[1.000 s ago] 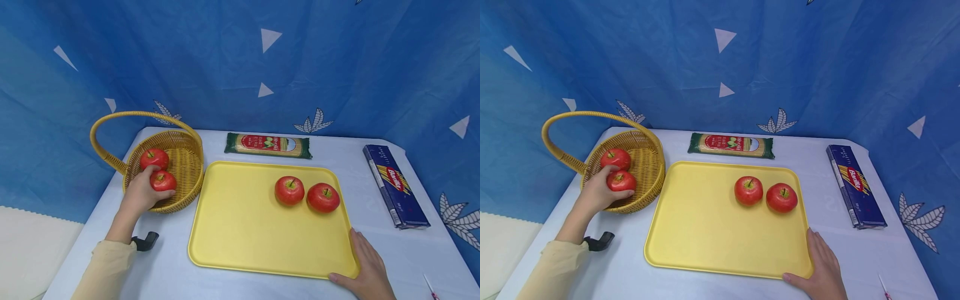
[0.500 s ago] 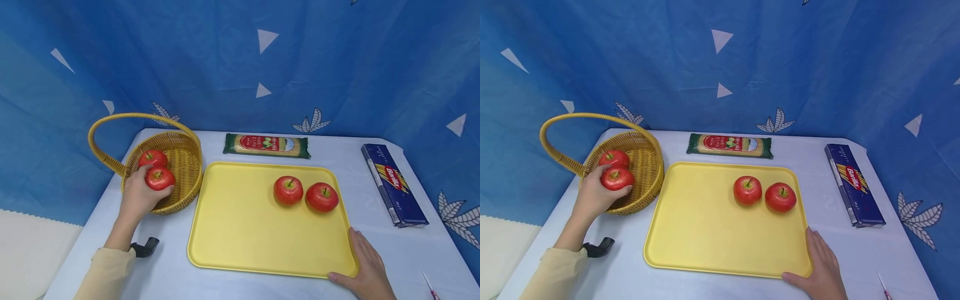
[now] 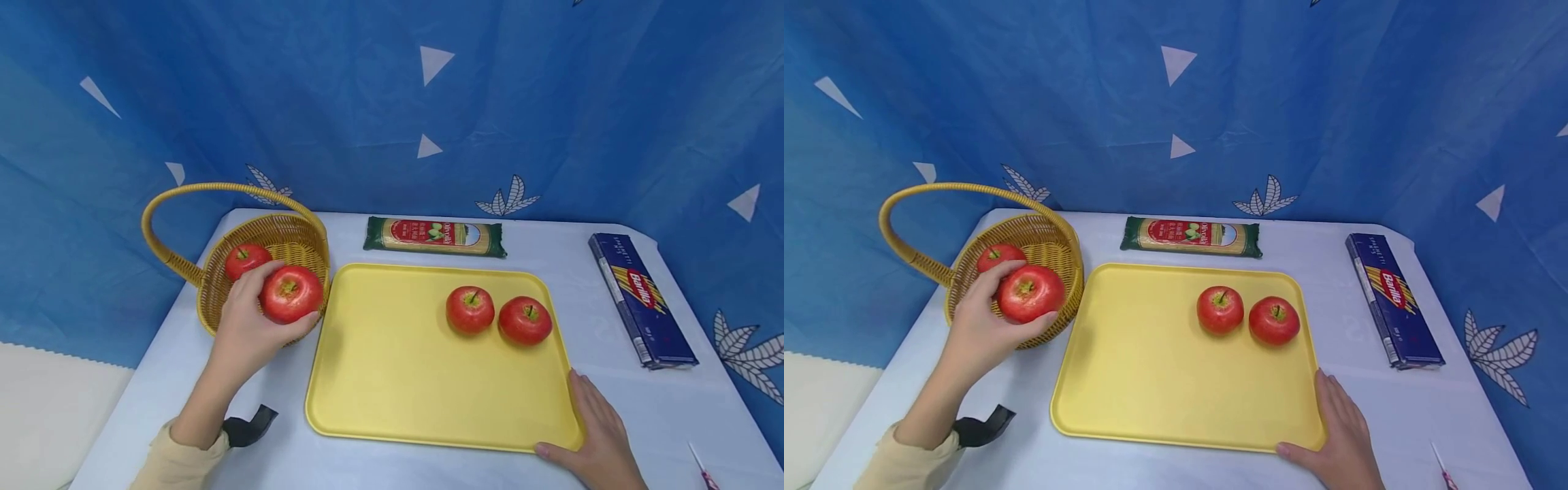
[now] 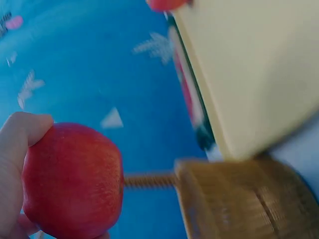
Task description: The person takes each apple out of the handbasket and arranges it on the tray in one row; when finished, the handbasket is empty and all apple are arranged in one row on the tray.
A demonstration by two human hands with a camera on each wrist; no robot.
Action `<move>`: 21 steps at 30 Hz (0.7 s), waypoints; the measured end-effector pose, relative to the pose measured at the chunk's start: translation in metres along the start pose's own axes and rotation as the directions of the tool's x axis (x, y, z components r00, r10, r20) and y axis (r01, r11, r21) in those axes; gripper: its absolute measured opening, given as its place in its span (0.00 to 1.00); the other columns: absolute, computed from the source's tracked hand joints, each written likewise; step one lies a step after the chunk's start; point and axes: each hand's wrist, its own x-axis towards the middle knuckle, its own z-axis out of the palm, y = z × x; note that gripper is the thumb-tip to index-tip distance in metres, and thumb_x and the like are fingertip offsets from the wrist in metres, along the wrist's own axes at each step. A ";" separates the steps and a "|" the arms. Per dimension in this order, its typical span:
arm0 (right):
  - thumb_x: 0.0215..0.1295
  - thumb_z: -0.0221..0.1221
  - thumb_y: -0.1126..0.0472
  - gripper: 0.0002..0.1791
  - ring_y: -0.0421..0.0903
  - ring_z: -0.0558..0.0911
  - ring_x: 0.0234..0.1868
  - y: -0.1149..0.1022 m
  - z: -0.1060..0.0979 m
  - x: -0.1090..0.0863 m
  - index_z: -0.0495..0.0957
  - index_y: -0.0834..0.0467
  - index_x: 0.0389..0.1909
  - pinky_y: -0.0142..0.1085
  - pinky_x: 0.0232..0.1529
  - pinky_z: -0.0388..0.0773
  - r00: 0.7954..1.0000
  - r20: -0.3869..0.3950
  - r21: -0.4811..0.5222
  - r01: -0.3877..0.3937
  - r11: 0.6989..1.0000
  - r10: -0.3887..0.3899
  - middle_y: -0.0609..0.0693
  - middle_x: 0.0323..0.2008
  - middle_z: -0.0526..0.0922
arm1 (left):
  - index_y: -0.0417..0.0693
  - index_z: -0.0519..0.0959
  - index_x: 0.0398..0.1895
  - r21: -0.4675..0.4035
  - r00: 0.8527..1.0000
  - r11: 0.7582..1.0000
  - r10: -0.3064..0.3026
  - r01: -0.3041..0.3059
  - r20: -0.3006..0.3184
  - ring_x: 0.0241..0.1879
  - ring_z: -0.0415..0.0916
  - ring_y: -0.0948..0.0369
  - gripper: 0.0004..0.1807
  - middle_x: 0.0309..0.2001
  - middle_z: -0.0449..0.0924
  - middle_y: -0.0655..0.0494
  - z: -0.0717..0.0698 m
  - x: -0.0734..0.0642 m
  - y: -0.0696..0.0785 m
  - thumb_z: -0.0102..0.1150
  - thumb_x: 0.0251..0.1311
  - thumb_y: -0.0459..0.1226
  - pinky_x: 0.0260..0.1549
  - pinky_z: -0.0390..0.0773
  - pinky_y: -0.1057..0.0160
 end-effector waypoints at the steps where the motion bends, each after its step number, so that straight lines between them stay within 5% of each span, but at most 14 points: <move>1: 0.44 0.68 0.27 0.78 0.72 0.39 0.75 0.000 0.000 0.000 0.24 0.57 0.78 0.74 0.67 0.36 1.000 -0.001 0.000 0.000 1.000 0.000 0.70 0.77 0.37 | 0.50 0.66 0.68 -0.012 1.000 1.000 0.016 -0.015 0.015 0.62 0.65 0.48 0.49 0.62 0.70 0.48 0.003 0.000 0.005 0.80 0.41 0.47 0.41 0.83 0.40; 10: 0.44 0.69 0.28 0.78 0.72 0.41 0.74 0.000 0.000 -0.001 0.24 0.55 0.78 0.73 0.67 0.37 1.000 -0.012 0.006 0.013 1.000 -0.013 0.69 0.77 0.37 | 0.55 0.69 0.66 -0.140 0.979 0.988 0.091 -0.065 0.184 0.59 0.69 0.54 0.47 0.60 0.72 0.56 0.051 0.008 0.037 0.80 0.39 0.49 0.44 0.85 0.48; 21: 0.43 0.70 0.28 0.79 0.72 0.43 0.73 -0.002 -0.001 -0.002 0.24 0.56 0.78 0.73 0.67 0.38 1.000 -0.014 0.009 0.006 1.000 -0.006 0.70 0.77 0.39 | 0.59 0.69 0.68 -0.232 0.938 0.973 0.093 -0.014 0.335 0.59 0.68 0.57 0.46 0.59 0.73 0.58 0.124 0.030 0.041 0.78 0.41 0.51 0.49 0.81 0.52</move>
